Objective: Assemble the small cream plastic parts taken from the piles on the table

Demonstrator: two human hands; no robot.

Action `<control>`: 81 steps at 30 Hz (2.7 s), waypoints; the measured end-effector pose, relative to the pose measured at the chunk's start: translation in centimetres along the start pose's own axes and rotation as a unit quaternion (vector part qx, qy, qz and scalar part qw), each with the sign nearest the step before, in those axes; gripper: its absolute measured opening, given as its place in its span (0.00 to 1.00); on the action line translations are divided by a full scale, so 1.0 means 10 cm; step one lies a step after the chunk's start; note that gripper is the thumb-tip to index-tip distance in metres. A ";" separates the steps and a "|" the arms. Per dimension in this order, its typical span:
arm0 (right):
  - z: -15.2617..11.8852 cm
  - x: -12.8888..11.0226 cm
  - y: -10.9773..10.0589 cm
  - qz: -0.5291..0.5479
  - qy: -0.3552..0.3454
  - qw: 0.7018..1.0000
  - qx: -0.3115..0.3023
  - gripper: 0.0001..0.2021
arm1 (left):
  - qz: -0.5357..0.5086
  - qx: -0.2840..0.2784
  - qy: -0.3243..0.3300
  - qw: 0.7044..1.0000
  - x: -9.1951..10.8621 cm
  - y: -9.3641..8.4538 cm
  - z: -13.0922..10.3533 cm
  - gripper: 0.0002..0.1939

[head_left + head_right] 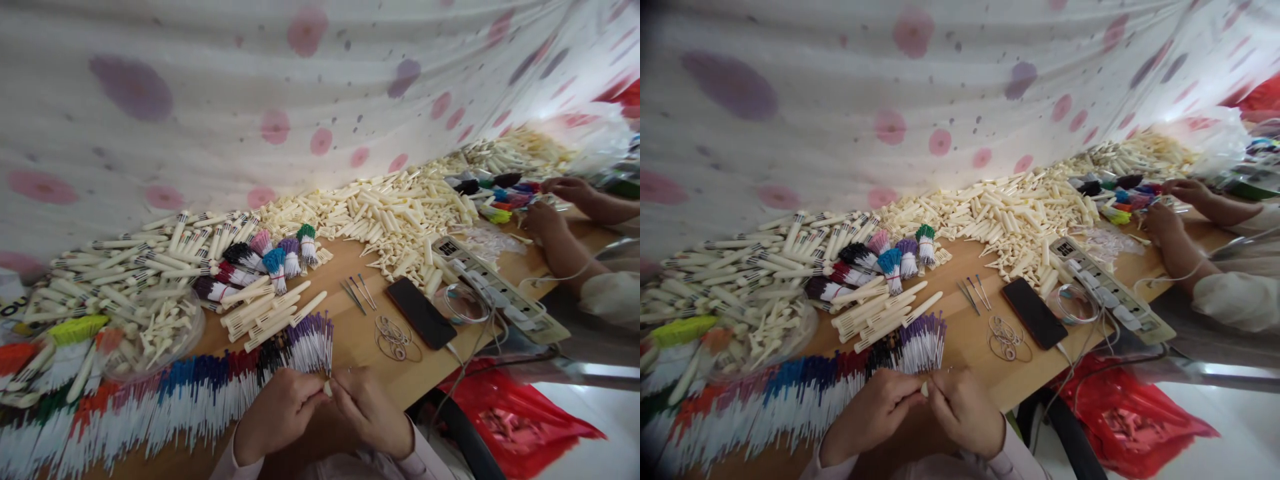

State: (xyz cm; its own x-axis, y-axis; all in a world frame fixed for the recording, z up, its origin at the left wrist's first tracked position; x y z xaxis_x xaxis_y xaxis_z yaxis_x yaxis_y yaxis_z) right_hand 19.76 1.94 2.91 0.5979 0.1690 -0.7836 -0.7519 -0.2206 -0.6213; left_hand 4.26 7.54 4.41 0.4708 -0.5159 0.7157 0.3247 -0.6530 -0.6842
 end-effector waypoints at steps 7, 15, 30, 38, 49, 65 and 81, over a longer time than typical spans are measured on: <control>-0.01 0.09 -0.06 0.041 0.036 0.998 -0.004 0.16 | 0.094 -0.029 -0.054 0.994 0.09 0.09 0.02 0.10; -0.06 0.05 -0.15 -0.025 -0.006 0.999 0.023 0.14 | 0.047 -0.037 -0.055 0.997 0.13 0.02 0.06 0.12; -0.20 0.06 -0.04 -0.031 -0.020 0.997 0.074 0.15 | 0.068 -0.055 0.024 0.996 0.15 0.06 0.09 0.10; -0.18 0.06 0.07 0.039 0.014 0.996 0.080 0.17 | 0.145 -0.052 0.008 0.988 0.14 0.07 0.04 0.10; -0.04 0.08 -0.20 -0.018 0.018 0.999 0.045 0.20 | -0.070 0.133 -0.059 0.987 -0.02 0.15 -0.09 0.11; 1.62 -1.17 -0.10 -0.130 -0.161 0.978 0.023 0.15 | -0.633 0.231 -0.132 0.727 -0.43 0.51 -0.31 0.26; 0.22 0.76 -1.42 -0.247 0.193 0.933 0.176 0.12 | -0.704 0.207 -0.103 0.672 -0.30 0.50 -0.06 0.28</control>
State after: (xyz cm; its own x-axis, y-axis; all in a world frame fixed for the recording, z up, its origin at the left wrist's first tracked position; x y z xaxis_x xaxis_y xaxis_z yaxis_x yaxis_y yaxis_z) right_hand 34.33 8.47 5.76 0.9004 -0.2064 -0.3829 -0.3617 0.1339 -0.9226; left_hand 4.03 5.49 -1.10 -0.4523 0.5665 0.6888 0.7475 -0.1805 0.6393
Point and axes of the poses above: each hand's wrist, its own z-axis towards the middle knuckle, its own y-axis out of the palm, x = y × z, the point moved 2 cm from there along z, towards the middle knuckle, and after that the axes turned 3 degrees about -x, right-handed, at the moved point
